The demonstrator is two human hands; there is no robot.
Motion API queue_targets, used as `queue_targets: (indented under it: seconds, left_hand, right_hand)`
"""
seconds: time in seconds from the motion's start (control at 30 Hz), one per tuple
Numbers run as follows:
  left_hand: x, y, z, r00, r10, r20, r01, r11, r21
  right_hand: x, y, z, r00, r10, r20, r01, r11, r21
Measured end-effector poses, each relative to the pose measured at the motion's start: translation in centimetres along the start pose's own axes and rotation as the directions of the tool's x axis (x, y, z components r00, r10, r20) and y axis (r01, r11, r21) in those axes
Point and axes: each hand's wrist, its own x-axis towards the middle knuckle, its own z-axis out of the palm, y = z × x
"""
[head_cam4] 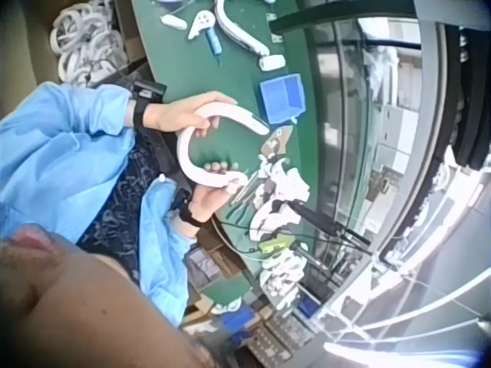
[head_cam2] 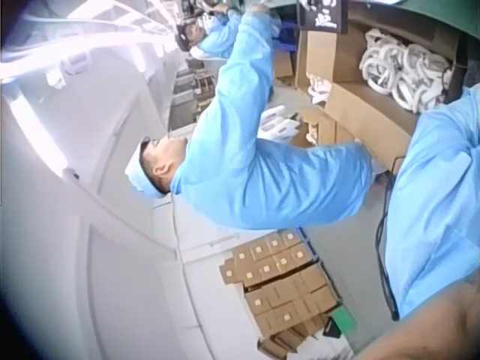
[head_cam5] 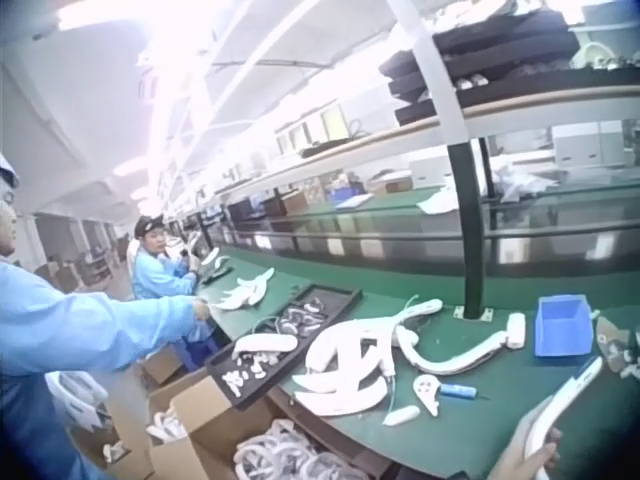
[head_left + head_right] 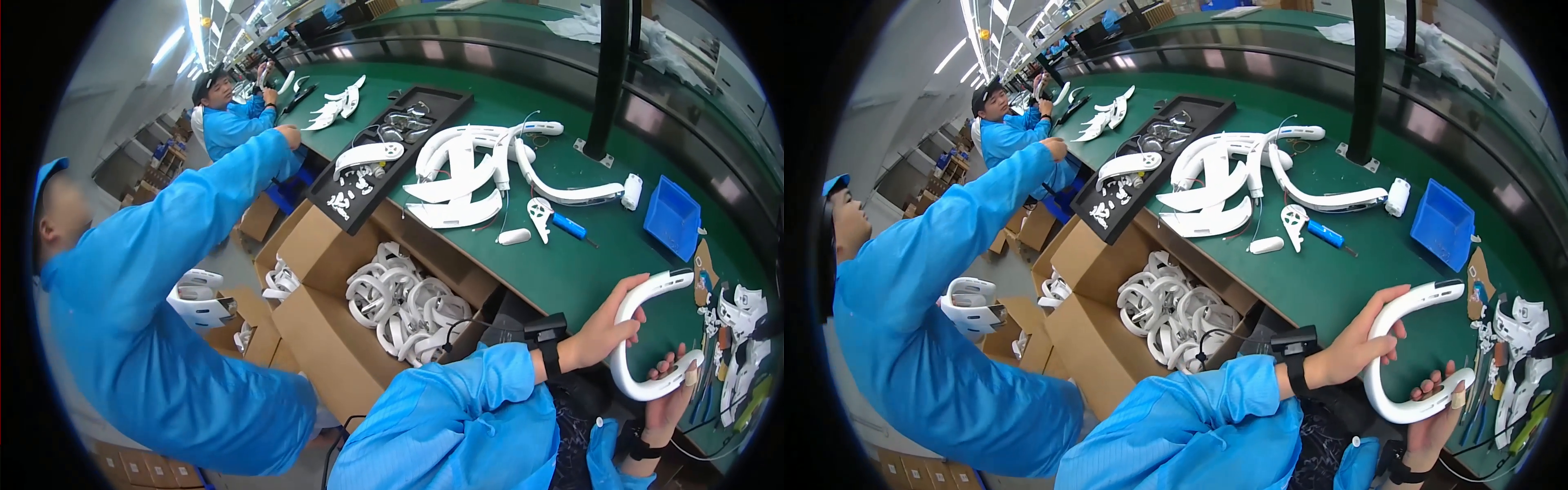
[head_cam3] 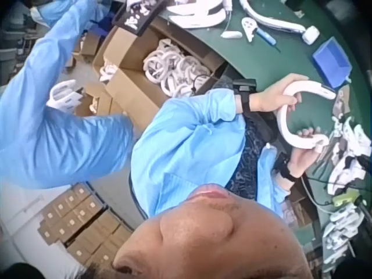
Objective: Assembling the internal battery and external plastic housing of a neck massager device using an electric screwdriver.
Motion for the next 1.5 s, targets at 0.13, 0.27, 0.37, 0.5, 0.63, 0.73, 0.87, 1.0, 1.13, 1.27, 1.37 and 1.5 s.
queue_targets:
  seconds: [0.13, 0.27, 0.37, 0.5, 0.63, 0.73, 0.87, 1.0, 1.13, 1.27, 1.37, 1.5]
  left_hand:
    - [0.0, -0.2, 0.0, 1.0, 0.01, 0.015, -0.011, 0.999, 0.043]
    - [0.1, -0.5, -0.1, 1.0, 0.003, 0.018, -0.004, 0.999, 0.039]
    - [0.1, -0.4, -0.1, 1.0, 0.008, 0.028, -0.009, 0.999, 0.054]
    - [0.0, 0.2, -0.1, 0.999, -0.038, 0.035, 0.035, 0.997, 0.067]
    - [0.1, 0.0, 0.0, 0.999, -0.037, 0.03, 0.035, 0.998, 0.051]
    - [0.1, 0.0, -0.1, 0.998, -0.044, 0.034, 0.042, 0.998, 0.046]
    - [0.2, 0.1, -0.1, 0.997, -0.062, 0.035, 0.06, 0.998, 0.036]
    - [0.3, 0.0, -0.2, 0.998, -0.06, 0.032, 0.059, 0.998, 0.038]
    - [0.3, 0.1, -0.1, 0.998, -0.053, 0.03, 0.052, 0.998, 0.039]
    - [0.3, 0.0, -0.1, 0.998, -0.061, 0.025, 0.059, 0.997, 0.042]
    - [0.3, 0.0, -0.1, 0.998, -0.062, 0.031, 0.061, 0.997, 0.038]
    - [0.3, 0.0, -0.1, 0.998, -0.061, 0.03, 0.059, 0.998, 0.034]
  right_hand:
    - [0.4, -0.1, -0.8, 0.998, 0.016, 0.059, -0.017, 1.0, 0.024]
    - [0.2, 0.0, -0.5, 0.999, 0.022, 0.041, -0.024, 0.999, 0.047]
    - [0.1, 0.0, -0.5, 0.999, 0.021, 0.043, -0.024, 0.997, 0.068]
    - [0.1, 0.2, -0.8, 0.997, 0.018, 0.069, -0.025, 0.995, 0.092]
    - [0.1, 0.1, -0.8, 0.995, 0.028, 0.099, -0.04, 0.993, 0.113]
    - [0.1, 0.1, -1.3, 0.99, 0.03, 0.14, -0.047, 0.992, 0.12]
    - [0.3, 0.2, -1.9, 0.98, 0.029, 0.195, -0.055, 0.99, 0.131]
    - [0.1, 0.1, -1.3, 0.987, 0.023, 0.158, -0.042, 0.992, 0.118]
    - [0.2, 0.1, -1.3, 0.987, 0.031, 0.16, -0.054, 0.989, 0.137]
    - [0.2, 0.1, -1.6, 0.984, 0.027, 0.174, -0.051, 0.99, 0.129]
    - [0.2, 0.2, -1.5, 0.985, 0.029, 0.169, -0.053, 0.989, 0.139]
    - [0.2, 0.3, -1.4, 0.986, 0.028, 0.166, -0.052, 0.988, 0.146]
